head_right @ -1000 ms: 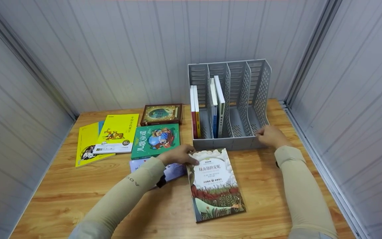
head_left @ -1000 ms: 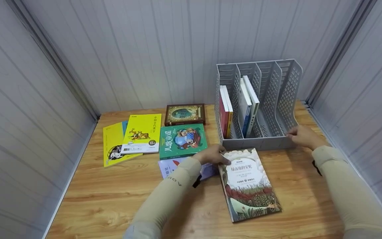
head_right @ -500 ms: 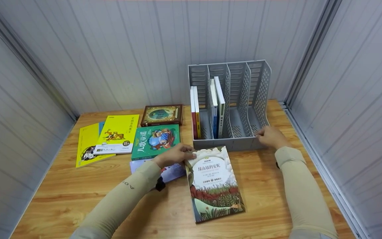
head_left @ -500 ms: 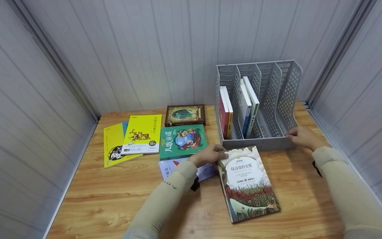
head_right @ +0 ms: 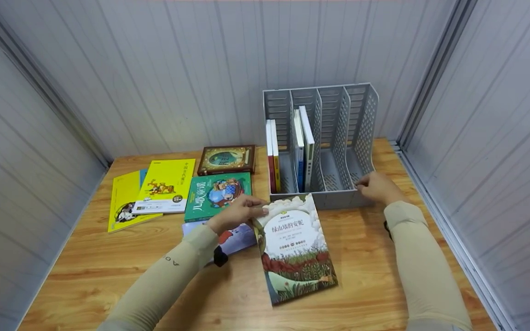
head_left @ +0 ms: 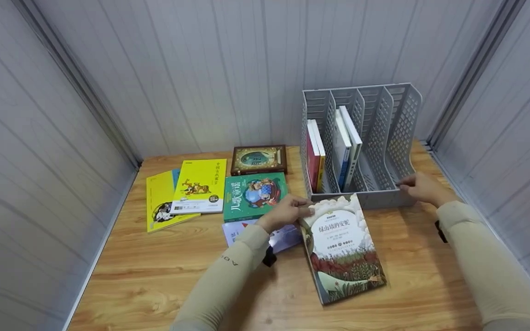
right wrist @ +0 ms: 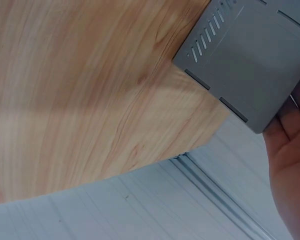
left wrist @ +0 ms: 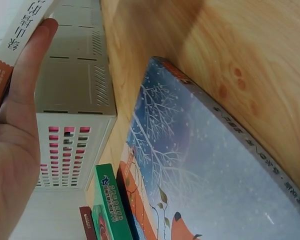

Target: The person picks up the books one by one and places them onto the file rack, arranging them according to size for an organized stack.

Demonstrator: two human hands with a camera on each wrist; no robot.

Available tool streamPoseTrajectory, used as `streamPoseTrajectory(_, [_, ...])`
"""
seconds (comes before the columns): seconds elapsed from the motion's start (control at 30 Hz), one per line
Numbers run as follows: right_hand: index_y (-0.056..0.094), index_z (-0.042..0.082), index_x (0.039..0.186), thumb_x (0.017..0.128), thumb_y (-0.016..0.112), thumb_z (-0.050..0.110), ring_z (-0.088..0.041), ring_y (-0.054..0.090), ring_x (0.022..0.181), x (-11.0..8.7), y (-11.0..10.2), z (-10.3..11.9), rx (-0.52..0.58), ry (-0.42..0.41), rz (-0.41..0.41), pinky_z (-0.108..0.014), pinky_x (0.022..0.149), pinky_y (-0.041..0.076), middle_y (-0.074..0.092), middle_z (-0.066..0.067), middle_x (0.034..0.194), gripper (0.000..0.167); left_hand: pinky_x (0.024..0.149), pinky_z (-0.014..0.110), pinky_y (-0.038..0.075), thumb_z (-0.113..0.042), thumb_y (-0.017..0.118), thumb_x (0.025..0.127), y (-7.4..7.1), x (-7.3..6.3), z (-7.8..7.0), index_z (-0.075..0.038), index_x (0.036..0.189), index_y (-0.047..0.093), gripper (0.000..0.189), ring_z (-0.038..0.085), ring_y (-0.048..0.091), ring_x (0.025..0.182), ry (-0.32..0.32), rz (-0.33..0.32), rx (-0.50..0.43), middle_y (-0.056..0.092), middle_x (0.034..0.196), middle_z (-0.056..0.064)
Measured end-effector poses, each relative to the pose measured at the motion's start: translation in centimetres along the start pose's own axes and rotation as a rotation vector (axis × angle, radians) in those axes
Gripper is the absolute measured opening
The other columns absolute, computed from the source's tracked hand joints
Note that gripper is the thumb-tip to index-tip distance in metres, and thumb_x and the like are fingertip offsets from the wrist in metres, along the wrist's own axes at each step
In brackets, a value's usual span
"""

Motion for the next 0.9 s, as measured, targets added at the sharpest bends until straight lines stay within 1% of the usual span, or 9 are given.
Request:
streamPoseTrajectory(0.1, [0.063, -0.015, 0.140, 0.111, 0.058, 0.019, -0.055, 0.066, 0.122, -0.3, -0.2, 0.3, 0.026, 0.005, -0.016, -0.067, 0.102, 0.056, 0.067, -0.038, 0.135, 0.045, 0.062, 0.026, 0.056, -0.010, 0.067, 0.105, -0.3, -0.2, -0.2, 0.003, 0.129, 0.077, 0.029, 0.005, 0.062, 0.068, 0.021, -0.035, 0.021, 0.069, 0.083, -0.004])
streamPoseTrajectory(0.2, [0.062, -0.012, 0.143, 0.111, 0.060, 0.026, -0.054, 0.066, 0.123, -0.4, -0.5, 0.7, 0.031, 0.013, -0.044, -0.068, 0.103, 0.055, 0.067, -0.037, 0.137, 0.050, 0.067, 0.023, 0.054, -0.011, 0.069, 0.103, -0.5, -0.4, -0.5, 0.002, 0.128, 0.078, 0.029, 0.007, 0.061, 0.078, 0.050, -0.066, 0.058, 0.078, 0.103, 0.005])
streamPoseTrajectory(0.3, [0.062, -0.011, 0.144, 0.110, 0.064, 0.029, -0.056, 0.064, 0.123, -0.4, -1.0, 1.3, 0.025, -0.006, -0.083, -0.069, 0.103, 0.053, 0.066, -0.038, 0.138, 0.053, 0.070, 0.022, 0.054, -0.011, 0.070, 0.102, -0.7, -0.6, -0.6, 0.001, 0.128, 0.078, 0.030, 0.008, 0.061, 0.082, 0.072, -0.093, 0.079, 0.078, 0.119, 0.017])
streamPoseTrajectory(0.37, [0.062, -0.011, 0.144, 0.109, 0.067, 0.029, -0.057, 0.063, 0.124, -0.4, -1.3, 1.9, 0.011, -0.029, -0.111, -0.071, 0.103, 0.052, 0.064, -0.039, 0.140, 0.053, 0.072, 0.022, 0.054, -0.010, 0.070, 0.102, -0.9, -0.7, -0.7, 0.001, 0.130, 0.077, 0.031, 0.007, 0.062, 0.084, 0.090, -0.109, 0.076, 0.078, 0.123, 0.019])
streamPoseTrajectory(0.47, [0.060, -0.013, 0.145, 0.108, 0.069, 0.026, -0.061, 0.058, 0.130, -0.4, -1.8, 3.2, 0.030, -0.061, -0.125, -0.073, 0.108, 0.049, 0.059, -0.041, 0.145, 0.055, 0.073, 0.022, 0.053, -0.008, 0.069, 0.102, -1.2, -1.0, -1.1, 0.002, 0.127, 0.078, 0.029, 0.007, 0.062, 0.082, 0.129, -0.134, 0.048, 0.080, 0.115, 0.013])
streamPoseTrajectory(0.63, [0.059, -0.014, 0.146, 0.108, 0.070, 0.023, -0.063, 0.055, 0.133, -0.7, -2.8, 5.3, 0.036, -0.118, -0.185, -0.074, 0.111, 0.046, 0.056, -0.043, 0.147, 0.054, 0.063, 0.021, 0.050, -0.004, 0.068, 0.103, -1.6, -1.4, -2.1, 0.011, 0.108, 0.078, 0.019, 0.006, 0.057, 0.068, 0.195, -0.152, -0.038, 0.071, 0.083, -0.003])
streamPoseTrajectory(0.7, [0.060, -0.012, 0.146, 0.109, 0.068, 0.024, -0.063, 0.057, 0.130, -1.0, -3.2, 6.0, 0.021, -0.132, -0.220, -0.075, 0.109, 0.047, 0.057, -0.042, 0.147, 0.052, 0.060, 0.021, 0.051, -0.003, 0.067, 0.103, -1.8, -1.6, -2.5, 0.012, 0.110, 0.077, 0.020, 0.006, 0.060, 0.067, 0.200, -0.156, -0.091, 0.071, 0.080, -0.005])
streamPoseTrajectory(0.8, [0.062, -0.010, 0.145, 0.110, 0.066, 0.023, -0.063, 0.060, 0.127, -1.3, -3.7, 7.2, 0.003, -0.157, -0.275, -0.075, 0.107, 0.048, 0.059, -0.040, 0.145, 0.048, 0.060, 0.021, 0.055, -0.003, 0.066, 0.103, -1.9, -2.1, -2.9, 0.011, 0.122, 0.076, 0.025, 0.006, 0.067, 0.069, 0.197, -0.168, -0.158, 0.076, 0.085, -0.004])
streamPoseTrajectory(0.9, [0.062, -0.009, 0.145, 0.111, 0.064, 0.021, -0.064, 0.061, 0.124, -1.9, -4.2, 8.4, -0.008, -0.184, -0.323, -0.077, 0.105, 0.049, 0.061, -0.039, 0.144, 0.046, 0.059, 0.021, 0.057, -0.005, 0.065, 0.104, -1.9, -2.6, -3.3, 0.010, 0.126, 0.075, 0.028, 0.007, 0.068, 0.067, 0.195, -0.188, -0.200, 0.077, 0.088, -0.002])
Point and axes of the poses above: each hand's wrist, its own x-axis towards the middle knuckle, its own y-axis out of the palm, z = x × y, the point moved 4 cm from there along x, towards the middle knuckle
